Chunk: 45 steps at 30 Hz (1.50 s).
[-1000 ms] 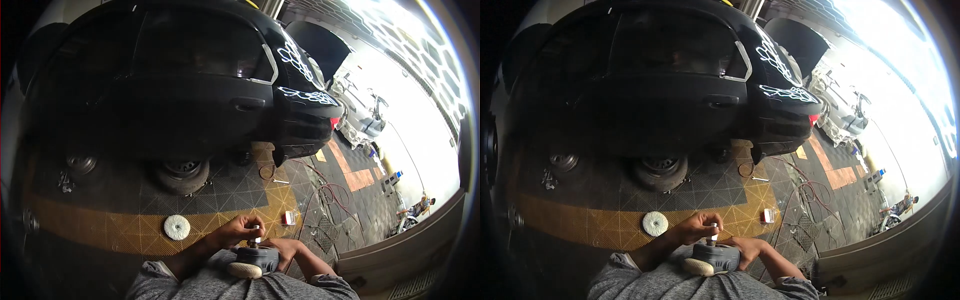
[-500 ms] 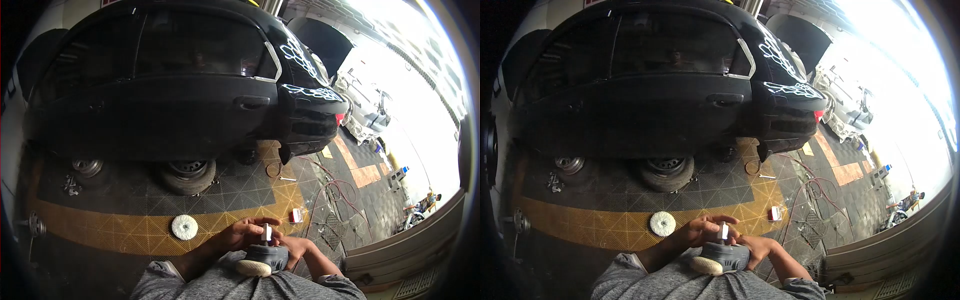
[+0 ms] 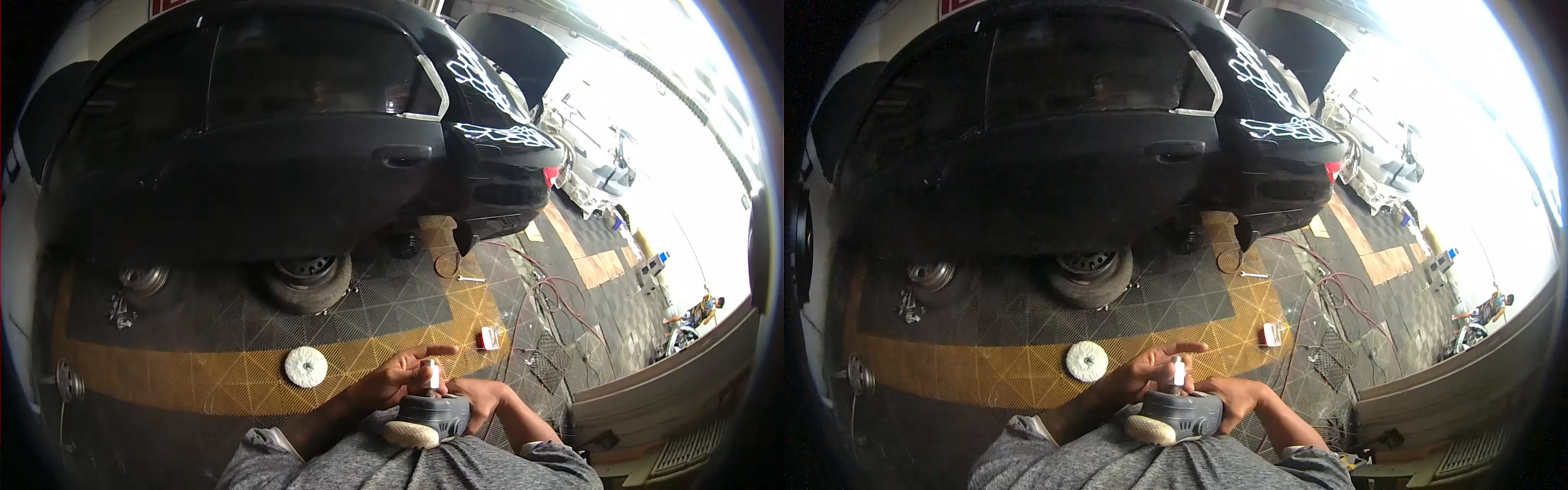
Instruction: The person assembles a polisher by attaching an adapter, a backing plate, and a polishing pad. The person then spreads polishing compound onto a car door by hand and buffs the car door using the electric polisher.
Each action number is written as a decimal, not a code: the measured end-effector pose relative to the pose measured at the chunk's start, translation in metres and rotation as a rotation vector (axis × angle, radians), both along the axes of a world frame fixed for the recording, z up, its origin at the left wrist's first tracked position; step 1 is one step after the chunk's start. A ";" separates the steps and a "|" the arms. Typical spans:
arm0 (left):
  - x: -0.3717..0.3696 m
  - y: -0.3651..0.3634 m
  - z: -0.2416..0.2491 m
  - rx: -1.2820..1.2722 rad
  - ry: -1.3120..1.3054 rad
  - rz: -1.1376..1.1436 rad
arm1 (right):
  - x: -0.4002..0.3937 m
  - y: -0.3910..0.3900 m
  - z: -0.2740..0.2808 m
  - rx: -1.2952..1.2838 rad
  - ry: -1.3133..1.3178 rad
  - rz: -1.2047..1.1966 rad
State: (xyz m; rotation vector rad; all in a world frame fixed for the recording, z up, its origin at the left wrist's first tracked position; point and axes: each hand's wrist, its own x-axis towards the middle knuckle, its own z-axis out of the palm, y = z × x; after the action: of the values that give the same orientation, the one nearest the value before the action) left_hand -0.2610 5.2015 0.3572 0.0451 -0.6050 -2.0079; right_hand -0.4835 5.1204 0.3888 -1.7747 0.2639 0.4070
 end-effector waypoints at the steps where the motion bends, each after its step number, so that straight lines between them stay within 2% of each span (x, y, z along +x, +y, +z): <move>1: 0.000 -0.003 -0.010 -0.039 0.017 -0.032 | -0.002 -0.001 -0.005 -0.023 -0.023 0.005; 4: 0.002 -0.004 -0.011 -0.071 0.043 -0.097 | -0.006 -0.003 -0.013 -0.001 0.010 0.018; 6: 0.002 0.007 0.004 -0.016 0.047 0.016 | -0.012 -0.002 -0.019 0.023 -0.003 -0.011; 7: 0.007 0.008 0.015 0.046 0.046 -0.001 | -0.011 -0.001 -0.015 0.004 -0.032 -0.019; 11: 0.007 0.003 0.009 0.095 0.087 -0.047 | -0.008 -0.003 -0.016 -0.021 -0.044 -0.002; 16: 0.004 -0.007 -0.007 -0.071 0.104 -0.057 | -0.003 -0.005 -0.007 -0.058 -0.054 0.036; 18: 0.004 -0.006 -0.004 -0.013 0.014 0.009 | -0.004 -0.002 -0.002 -0.037 -0.037 -0.034; 24: 0.007 -0.017 0.001 -0.113 -0.096 0.041 | 0.000 -0.002 0.000 -0.007 -0.072 -0.009; 26: 0.000 -0.017 0.004 -0.090 0.096 -0.059 | 0.000 -0.009 -0.005 -0.068 -0.018 0.095; 28: -0.013 -0.020 0.012 -0.213 0.103 0.009 | 0.001 -0.011 -0.014 -0.054 -0.186 0.116; 29: -0.013 -0.024 0.011 -0.471 -0.211 0.266 | 0.003 -0.011 -0.008 -0.049 -0.161 0.100; 30: -0.001 -0.028 0.036 -0.826 -0.564 0.543 | 0.007 -0.013 -0.007 -0.050 -0.232 0.111; 32: 0.011 -0.048 0.032 -1.147 -0.663 0.790 | 0.020 -0.015 0.014 0.014 -0.120 0.155; 34: 0.019 -0.057 0.031 -1.181 -0.729 0.677 | 0.018 -0.020 0.001 0.032 -0.133 0.201; 36: 0.033 -0.063 0.044 -1.264 -1.137 0.353 | 0.013 -0.022 -0.003 -0.018 -0.136 0.213; 38: 0.041 -0.057 0.089 -1.093 -1.592 0.025 | 0.012 -0.023 -0.006 -0.008 -0.041 0.177; 39: 0.043 -0.066 0.100 -1.116 -1.620 0.041 | 0.014 -0.023 -0.006 0.011 -0.058 0.161; 41: 0.042 -0.080 0.113 -0.761 -1.663 -0.529 | 0.011 -0.023 -0.005 0.025 -0.078 0.147; 42: 0.045 -0.079 0.110 -0.767 -1.682 -0.524 | 0.008 -0.025 -0.006 -0.011 -0.050 0.172; 44: 0.060 -0.072 0.086 -0.358 -0.447 -0.491 | 0.009 -0.025 0.007 0.008 0.001 0.144; 45: 0.065 -0.084 0.072 -0.424 -0.383 -0.616 | 0.007 -0.027 0.000 -0.009 -0.039 0.134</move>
State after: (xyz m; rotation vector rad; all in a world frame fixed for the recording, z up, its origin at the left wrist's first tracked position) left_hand -0.1955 5.1179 0.4293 -0.0171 -1.4180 -2.4273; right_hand -0.4769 5.0939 0.3885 -1.8135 0.1194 0.4671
